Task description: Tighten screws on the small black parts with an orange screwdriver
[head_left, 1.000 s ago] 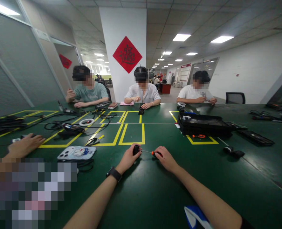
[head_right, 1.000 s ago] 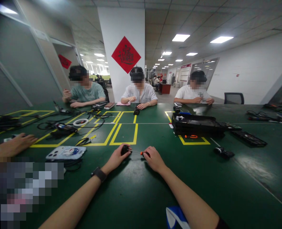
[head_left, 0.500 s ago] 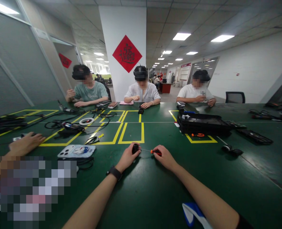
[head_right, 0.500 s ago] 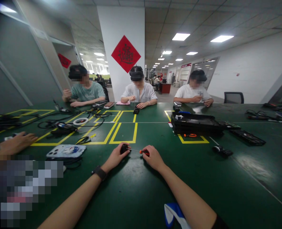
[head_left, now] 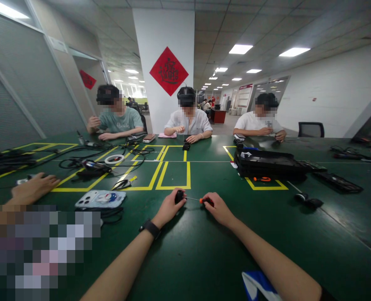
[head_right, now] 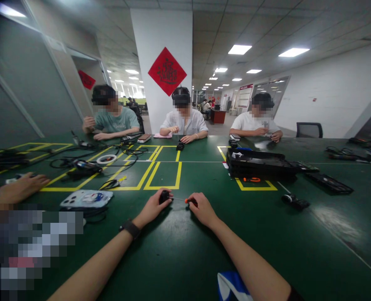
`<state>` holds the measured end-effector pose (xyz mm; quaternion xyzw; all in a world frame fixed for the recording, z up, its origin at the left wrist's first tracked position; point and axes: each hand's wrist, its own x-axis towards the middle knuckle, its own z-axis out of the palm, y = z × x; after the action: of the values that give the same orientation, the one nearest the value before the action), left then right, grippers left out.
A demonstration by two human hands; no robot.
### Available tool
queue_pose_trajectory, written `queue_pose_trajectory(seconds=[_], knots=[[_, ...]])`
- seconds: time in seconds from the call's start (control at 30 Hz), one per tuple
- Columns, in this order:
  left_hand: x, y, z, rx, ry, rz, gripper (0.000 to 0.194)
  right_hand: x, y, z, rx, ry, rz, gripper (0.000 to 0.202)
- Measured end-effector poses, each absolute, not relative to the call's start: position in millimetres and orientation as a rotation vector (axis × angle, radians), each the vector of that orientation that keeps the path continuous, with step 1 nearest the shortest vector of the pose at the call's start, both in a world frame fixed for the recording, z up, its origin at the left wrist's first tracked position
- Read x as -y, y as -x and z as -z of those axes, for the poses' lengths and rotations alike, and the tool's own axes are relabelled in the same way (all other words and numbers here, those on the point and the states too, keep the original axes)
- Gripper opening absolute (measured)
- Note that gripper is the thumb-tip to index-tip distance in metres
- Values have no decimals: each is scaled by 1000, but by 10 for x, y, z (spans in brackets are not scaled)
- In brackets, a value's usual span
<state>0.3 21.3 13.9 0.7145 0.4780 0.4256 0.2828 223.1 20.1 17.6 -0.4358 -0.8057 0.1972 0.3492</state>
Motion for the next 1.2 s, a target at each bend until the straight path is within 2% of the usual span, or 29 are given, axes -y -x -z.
queue_pose_trajectory(seconds=[0.27,0.47,0.63,1.2], knots=[[-217,-6,-123,-1267,-1900,-1139,30,-210,-2240,-136,2038,1177,-470,20],[-203,-4,-131,-1324,-1929,-1154,30,-207,-2245,-139,2053,1142,-426,11],[-208,3,-120,-1451,-1978,-1167,30,-186,-2230,-164,2057,1120,-432,13],[-229,26,-113,-1432,-1978,-1152,32,-207,-2237,-133,2076,1065,-424,11]])
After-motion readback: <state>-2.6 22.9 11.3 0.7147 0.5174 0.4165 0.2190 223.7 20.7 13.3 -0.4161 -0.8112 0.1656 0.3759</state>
